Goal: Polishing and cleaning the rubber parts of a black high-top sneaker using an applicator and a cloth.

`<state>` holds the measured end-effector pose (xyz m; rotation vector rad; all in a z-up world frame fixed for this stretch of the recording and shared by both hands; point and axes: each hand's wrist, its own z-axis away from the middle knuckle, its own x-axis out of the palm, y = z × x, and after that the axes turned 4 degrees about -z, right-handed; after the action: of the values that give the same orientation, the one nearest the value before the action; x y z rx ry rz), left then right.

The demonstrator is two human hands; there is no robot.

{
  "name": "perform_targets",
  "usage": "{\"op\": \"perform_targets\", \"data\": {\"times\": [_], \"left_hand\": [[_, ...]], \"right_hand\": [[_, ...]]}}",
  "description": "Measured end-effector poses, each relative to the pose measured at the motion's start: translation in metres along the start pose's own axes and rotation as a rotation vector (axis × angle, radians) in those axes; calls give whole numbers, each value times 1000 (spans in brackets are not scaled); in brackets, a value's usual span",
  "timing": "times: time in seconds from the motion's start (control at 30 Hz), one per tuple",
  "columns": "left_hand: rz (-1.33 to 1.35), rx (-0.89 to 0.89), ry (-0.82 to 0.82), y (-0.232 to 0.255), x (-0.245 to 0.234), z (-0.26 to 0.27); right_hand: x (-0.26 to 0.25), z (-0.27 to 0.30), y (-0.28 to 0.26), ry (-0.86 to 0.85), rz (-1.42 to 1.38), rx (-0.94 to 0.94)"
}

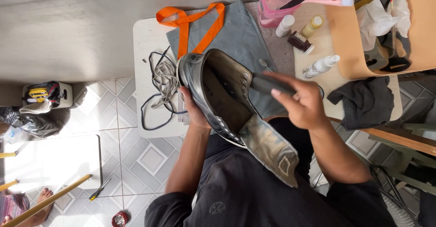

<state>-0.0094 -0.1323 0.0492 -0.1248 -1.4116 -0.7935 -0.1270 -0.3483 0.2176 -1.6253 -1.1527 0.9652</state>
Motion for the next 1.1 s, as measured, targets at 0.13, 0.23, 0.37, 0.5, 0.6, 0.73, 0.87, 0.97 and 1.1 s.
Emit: {"op": "perform_targets", "data": {"times": [0.13,0.23,0.37,0.5,0.6,0.73,0.87,0.97,1.1], "left_hand": [[59,1,3,7,25,9],[3,20,28,15,20,6],[-38,11,36,10,4,3],[-120,24,160,20,73,22],[-182,37,208,21,91,23],[-224,76,219,24,111,25],[-449,135,158,30,92,17],[-441,69,243,22,82,14],[-102,-163,156,19,89,11]], "right_hand": [[-8,-1,-6,-342,70,104],[-15,-7,13,-101,35,82],[-7,-11,-6,-41,48,-6],[-18,-16,-17,-99,175,-105],[-10,-8,-13,4,415,-694],[37,-11,-41,-102,892,-1020],[39,9,-38,-561,825,-861],[25,-9,-52,-573,853,-895],[41,5,-33,-568,1161,-874]]}}
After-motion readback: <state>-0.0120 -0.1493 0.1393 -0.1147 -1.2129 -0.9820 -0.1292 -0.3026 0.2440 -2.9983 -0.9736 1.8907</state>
